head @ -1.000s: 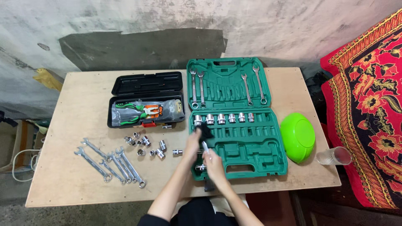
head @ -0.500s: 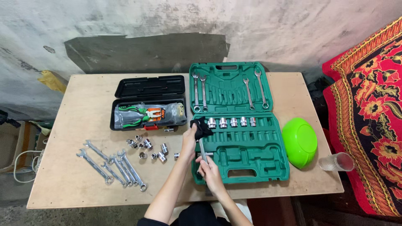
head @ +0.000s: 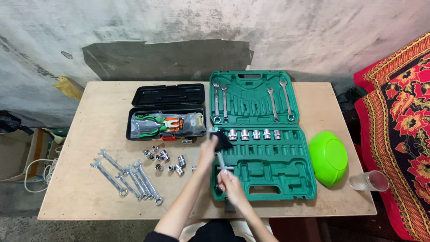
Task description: The person wipes several metal wrenches and socket bits with a black cloth on a wooden table. The person picks up each tool, wipes it, and places it into a green toolbox.
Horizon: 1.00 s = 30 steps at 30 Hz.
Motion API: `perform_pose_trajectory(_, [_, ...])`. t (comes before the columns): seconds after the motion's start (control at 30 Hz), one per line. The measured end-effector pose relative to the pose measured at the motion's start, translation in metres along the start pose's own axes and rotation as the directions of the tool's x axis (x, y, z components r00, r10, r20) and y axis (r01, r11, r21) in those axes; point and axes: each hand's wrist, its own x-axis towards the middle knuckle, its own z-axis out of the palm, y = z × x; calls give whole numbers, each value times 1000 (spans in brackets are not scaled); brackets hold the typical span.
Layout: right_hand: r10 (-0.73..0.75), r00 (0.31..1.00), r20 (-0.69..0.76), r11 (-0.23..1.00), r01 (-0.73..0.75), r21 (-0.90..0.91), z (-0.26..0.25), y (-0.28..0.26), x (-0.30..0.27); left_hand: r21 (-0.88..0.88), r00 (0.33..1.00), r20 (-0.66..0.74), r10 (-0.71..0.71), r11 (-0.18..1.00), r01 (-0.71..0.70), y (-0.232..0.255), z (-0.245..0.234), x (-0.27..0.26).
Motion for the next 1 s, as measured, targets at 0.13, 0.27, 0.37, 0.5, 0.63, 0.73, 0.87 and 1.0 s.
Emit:
perform_pose_trajectory(0.13, [-10,997,79,1000,8,25,3,7,1,-15,995,-69,78,997,-79,-20,-6,3])
perform_pose_trajectory(0.27, [104,989,-107,993,-97,72,-11,14,20,50,959,-15,-285,957,285,-52,-12,-23])
perform_pose_trajectory(0.37, [102,995,5,990,-102,101,-7,22,17,-5,966,59,-253,967,254,-55,-26,-22])
perform_pose_trajectory(0.5, [163,972,167,979,-180,91,11,34,8,-83,995,-61,-84,993,79,-40,-44,-6])
perform_pose_trajectory(0.63, [161,974,162,968,-188,167,15,32,29,-80,981,-22,-192,979,189,-23,-52,-18])
perform_pose_trajectory(0.73, [141,973,184,977,-167,135,19,33,36,210,982,72,-177,965,158,-11,-62,-24])
perform_pose_trajectory(0.87, [93,931,352,976,-155,151,33,34,25,90,998,-67,-9,996,15,2,-83,-9])
perform_pose_trajectory(1.0, [146,897,418,872,-316,374,36,21,28,-194,997,-80,3,981,-18,-3,-90,-5])
